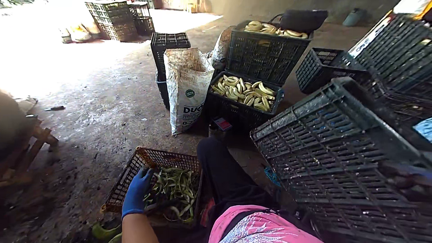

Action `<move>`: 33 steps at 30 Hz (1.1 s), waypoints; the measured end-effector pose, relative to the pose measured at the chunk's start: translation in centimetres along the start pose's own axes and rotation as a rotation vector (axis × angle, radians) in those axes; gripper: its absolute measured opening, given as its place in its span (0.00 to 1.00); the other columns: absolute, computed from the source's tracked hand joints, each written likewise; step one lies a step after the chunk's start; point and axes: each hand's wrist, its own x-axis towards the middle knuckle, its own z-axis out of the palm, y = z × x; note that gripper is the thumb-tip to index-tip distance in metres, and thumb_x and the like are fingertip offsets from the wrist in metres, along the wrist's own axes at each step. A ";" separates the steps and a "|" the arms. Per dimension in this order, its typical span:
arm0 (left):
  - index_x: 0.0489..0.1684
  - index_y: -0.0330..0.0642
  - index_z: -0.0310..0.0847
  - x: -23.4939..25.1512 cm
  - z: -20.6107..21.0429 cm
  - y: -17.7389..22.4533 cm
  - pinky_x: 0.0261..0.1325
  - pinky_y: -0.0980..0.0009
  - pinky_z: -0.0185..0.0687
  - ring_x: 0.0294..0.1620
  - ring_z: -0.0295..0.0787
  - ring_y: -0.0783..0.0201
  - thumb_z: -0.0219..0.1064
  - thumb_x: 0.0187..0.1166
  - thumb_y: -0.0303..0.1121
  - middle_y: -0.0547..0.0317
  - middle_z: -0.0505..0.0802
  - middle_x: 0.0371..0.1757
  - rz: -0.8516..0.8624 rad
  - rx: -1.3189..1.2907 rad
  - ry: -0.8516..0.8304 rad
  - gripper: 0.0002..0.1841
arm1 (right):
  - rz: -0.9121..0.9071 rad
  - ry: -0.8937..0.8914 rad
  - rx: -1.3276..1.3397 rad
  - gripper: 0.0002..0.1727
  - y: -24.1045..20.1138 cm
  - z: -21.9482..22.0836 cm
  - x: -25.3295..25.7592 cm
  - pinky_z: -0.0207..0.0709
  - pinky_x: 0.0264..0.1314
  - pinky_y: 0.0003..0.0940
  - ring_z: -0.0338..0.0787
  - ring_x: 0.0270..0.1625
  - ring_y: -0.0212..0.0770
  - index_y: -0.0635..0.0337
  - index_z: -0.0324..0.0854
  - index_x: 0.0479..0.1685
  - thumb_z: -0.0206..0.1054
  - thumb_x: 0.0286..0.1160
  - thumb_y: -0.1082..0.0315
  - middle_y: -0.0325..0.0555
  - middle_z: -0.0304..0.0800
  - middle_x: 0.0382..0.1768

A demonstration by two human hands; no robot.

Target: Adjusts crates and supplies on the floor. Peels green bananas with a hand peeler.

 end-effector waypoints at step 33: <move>0.83 0.43 0.71 1.7 13.0 25.8 0.69 0.51 0.86 0.70 0.86 0.49 0.60 0.85 0.51 0.49 0.84 0.77 0.231 -0.668 -0.211 0.31 | -0.719 -0.321 -0.698 0.21 -40.4 24.0 43.6 0.71 0.57 0.77 0.84 0.62 0.73 0.69 0.82 0.54 0.65 0.82 0.56 0.72 0.86 0.54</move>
